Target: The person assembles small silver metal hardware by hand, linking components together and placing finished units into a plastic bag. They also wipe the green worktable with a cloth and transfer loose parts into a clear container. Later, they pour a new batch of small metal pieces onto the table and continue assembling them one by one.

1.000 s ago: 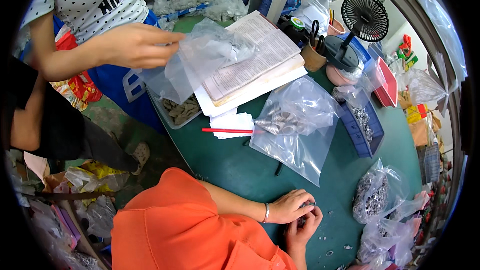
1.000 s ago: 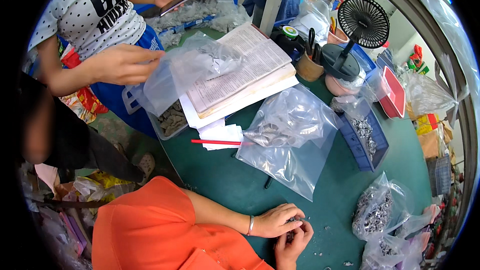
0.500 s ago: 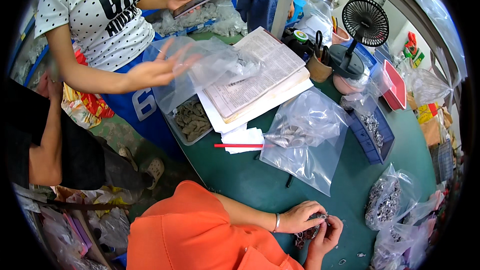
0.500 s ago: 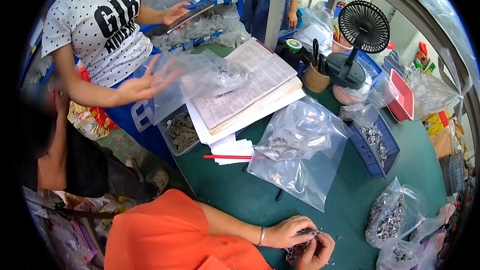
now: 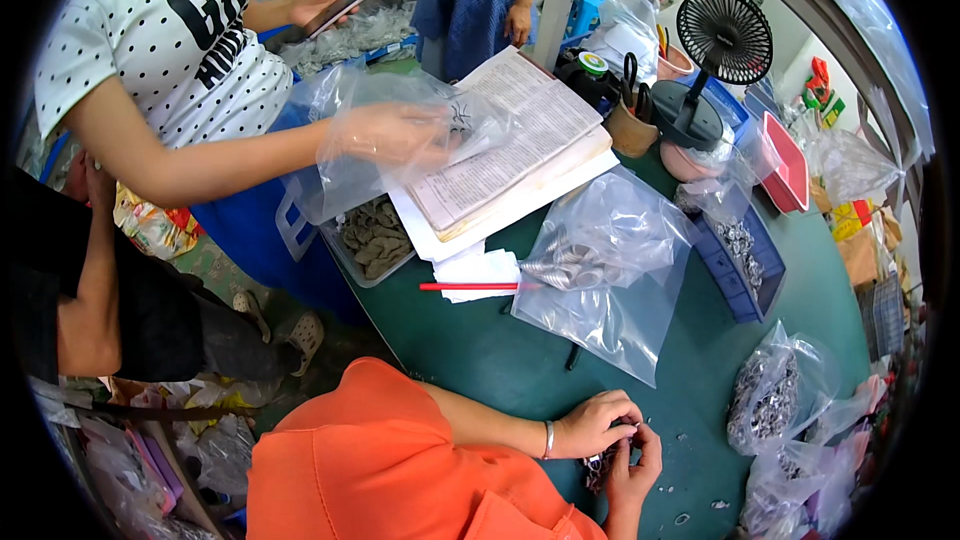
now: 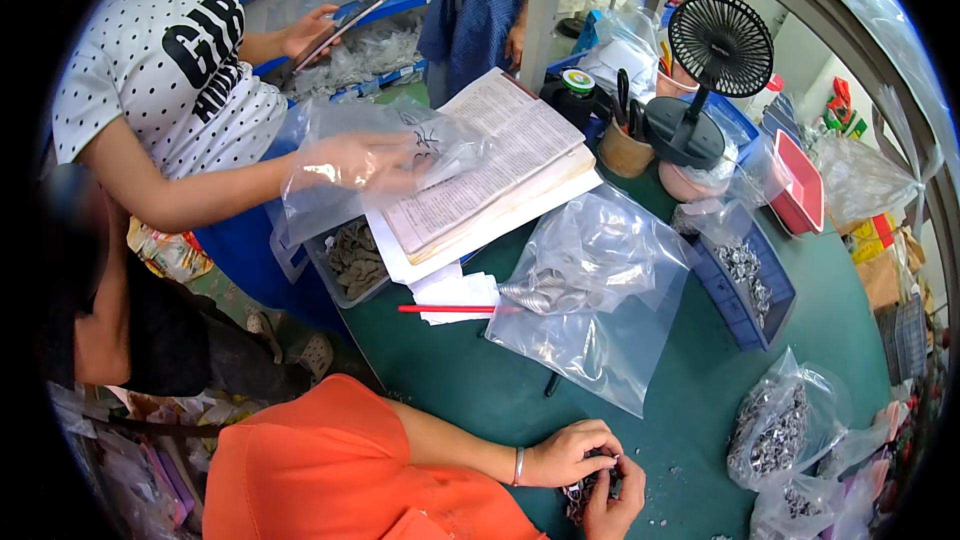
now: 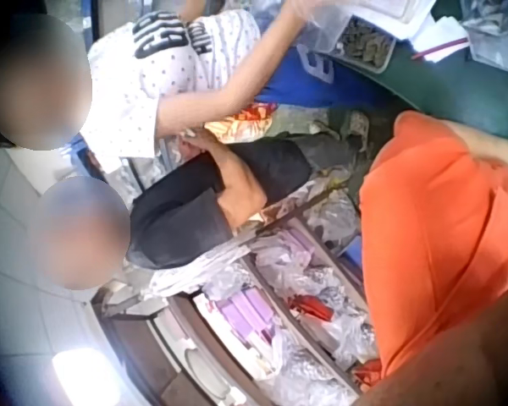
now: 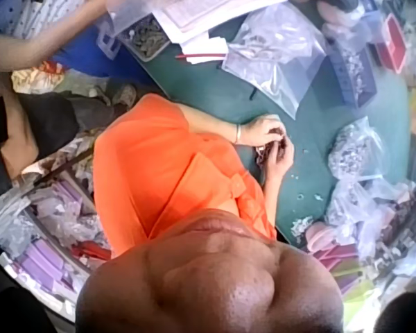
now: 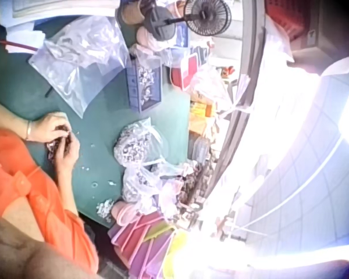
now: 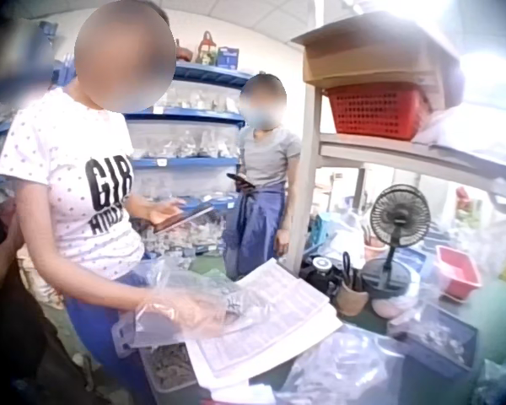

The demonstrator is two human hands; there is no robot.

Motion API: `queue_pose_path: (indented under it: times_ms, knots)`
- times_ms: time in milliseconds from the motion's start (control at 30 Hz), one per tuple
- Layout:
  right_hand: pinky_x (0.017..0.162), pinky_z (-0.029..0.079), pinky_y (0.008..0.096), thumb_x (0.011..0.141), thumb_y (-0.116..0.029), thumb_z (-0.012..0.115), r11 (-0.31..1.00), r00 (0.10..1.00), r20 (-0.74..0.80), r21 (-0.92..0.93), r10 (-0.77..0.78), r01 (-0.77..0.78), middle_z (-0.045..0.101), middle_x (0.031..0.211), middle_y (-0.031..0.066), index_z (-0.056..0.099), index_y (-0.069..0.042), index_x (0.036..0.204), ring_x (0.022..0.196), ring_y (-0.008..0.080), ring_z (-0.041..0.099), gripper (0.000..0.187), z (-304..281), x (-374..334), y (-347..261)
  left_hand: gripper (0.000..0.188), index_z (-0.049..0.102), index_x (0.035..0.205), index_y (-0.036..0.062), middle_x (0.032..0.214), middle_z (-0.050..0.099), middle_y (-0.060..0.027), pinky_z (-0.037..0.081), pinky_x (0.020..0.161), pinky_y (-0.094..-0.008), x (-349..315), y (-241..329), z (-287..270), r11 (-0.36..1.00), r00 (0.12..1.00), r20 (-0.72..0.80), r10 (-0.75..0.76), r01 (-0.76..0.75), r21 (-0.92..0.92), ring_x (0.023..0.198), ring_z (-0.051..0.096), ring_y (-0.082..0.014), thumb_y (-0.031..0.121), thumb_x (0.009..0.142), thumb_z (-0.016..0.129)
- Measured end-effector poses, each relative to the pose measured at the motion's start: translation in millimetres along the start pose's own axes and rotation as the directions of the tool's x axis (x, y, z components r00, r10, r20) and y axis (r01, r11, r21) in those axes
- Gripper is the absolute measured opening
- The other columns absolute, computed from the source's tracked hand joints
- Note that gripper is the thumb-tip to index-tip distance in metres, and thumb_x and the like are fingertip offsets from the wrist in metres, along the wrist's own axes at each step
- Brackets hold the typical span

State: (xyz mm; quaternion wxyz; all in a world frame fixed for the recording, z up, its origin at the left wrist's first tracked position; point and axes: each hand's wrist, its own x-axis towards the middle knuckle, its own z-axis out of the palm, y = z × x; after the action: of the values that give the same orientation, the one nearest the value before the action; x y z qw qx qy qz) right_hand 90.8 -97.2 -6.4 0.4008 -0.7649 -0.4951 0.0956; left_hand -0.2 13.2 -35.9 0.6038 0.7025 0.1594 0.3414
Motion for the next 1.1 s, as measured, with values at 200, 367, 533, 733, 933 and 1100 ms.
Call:
queue_pose_path:
  times_ms: [200,367,533,733,933,1100]
  knots:
    - [0.065,0.042,0.0254,0.077,0.001,0.06,0.998,0.994,-0.11,0.061,0.016,-0.009,0.054,0.085,0.0067,0.055,0.002,0.091,0.071,0.0142,0.05,0.015,-3.1,0.8,-9.1,0.017,0.057,0.093,0.0016,0.092,0.055,-0.0091,0.045,0.078,-0.0316,1.8,6.5,-3.5,1.0,0.999,0.039,0.004,-0.002,-0.03,0.088,0.055,-0.0238,0.012,0.08,0.062]
    - [0.067,0.043,0.0234,0.077,0.002,0.059,0.976,0.992,-0.071,0.199,0.107,-0.091,0.051,0.084,0.005,0.053,0.001,0.09,0.074,0.0132,0.051,0.014,-4.0,-1.7,-3.9,0.018,0.058,0.095,0.002,0.096,0.055,-0.0097,0.044,0.081,-0.0324,2.0,1.7,-1.2,0.997,0.997,0.001,0.071,-0.071,-0.024,0.092,0.054,-0.0245,0.012,0.081,0.062]
    - [0.071,0.044,0.023,0.081,0.0,0.059,0.98,0.997,0.015,0.182,0.076,-0.078,0.051,0.093,0.006,0.052,0.0,0.093,0.082,0.0126,0.052,0.014,-5.3,-2.6,1.7,0.015,0.059,0.094,0.002,0.1,0.055,-0.0103,0.044,0.083,-0.0331,0.8,2.5,-2.7,0.997,0.997,0.078,0.007,-0.002,-0.071,0.093,0.054,-0.0256,0.009,0.081,0.06]
    - [0.073,0.045,0.0263,0.078,0.002,0.059,0.959,0.99,0.013,0.244,0.143,-0.141,0.05,0.102,0.0079,0.051,0.0,0.1,0.089,0.014,0.052,0.023,-2.0,-3.6,-3.5,0.013,0.059,0.091,0.0018,0.099,0.056,-0.0102,0.045,0.082,-0.0338,-1.8,-0.7,-0.6,0.999,0.998,0.057,-0.006,0.008,-0.037,0.093,0.055,-0.0269,0.006,0.079,0.059]
    - [0.077,0.047,0.028,0.071,0.007,0.056,0.948,0.98,0.18,0.288,0.089,-0.139,0.055,0.095,0.0084,0.054,0.001,0.103,0.086,0.0161,0.056,0.033,-42.5,53.1,7.1,0.009,0.06,0.086,0.0041,0.091,0.059,-0.009,0.046,0.079,-0.0335,6.8,-7.0,4.8,0.995,0.994,0.068,0.089,-0.092,0.046,0.09,0.057,-0.0262,0.005,0.077,0.061]
    - [0.064,0.044,0.0213,0.075,0.004,0.054,0.963,0.97,0.244,0.256,0.017,-0.081,0.059,0.082,0.0064,0.032,0.0,0.134,0.074,0.0103,0.055,0.063,-108.6,210.4,-71.1,0.007,0.061,0.082,0.0048,0.086,0.059,-0.0068,0.045,0.077,-0.0348,7.7,-2.4,2.7,0.989,0.989,0.067,0.134,-0.138,0.056,0.082,0.057,-0.0257,0.007,0.076,0.062]
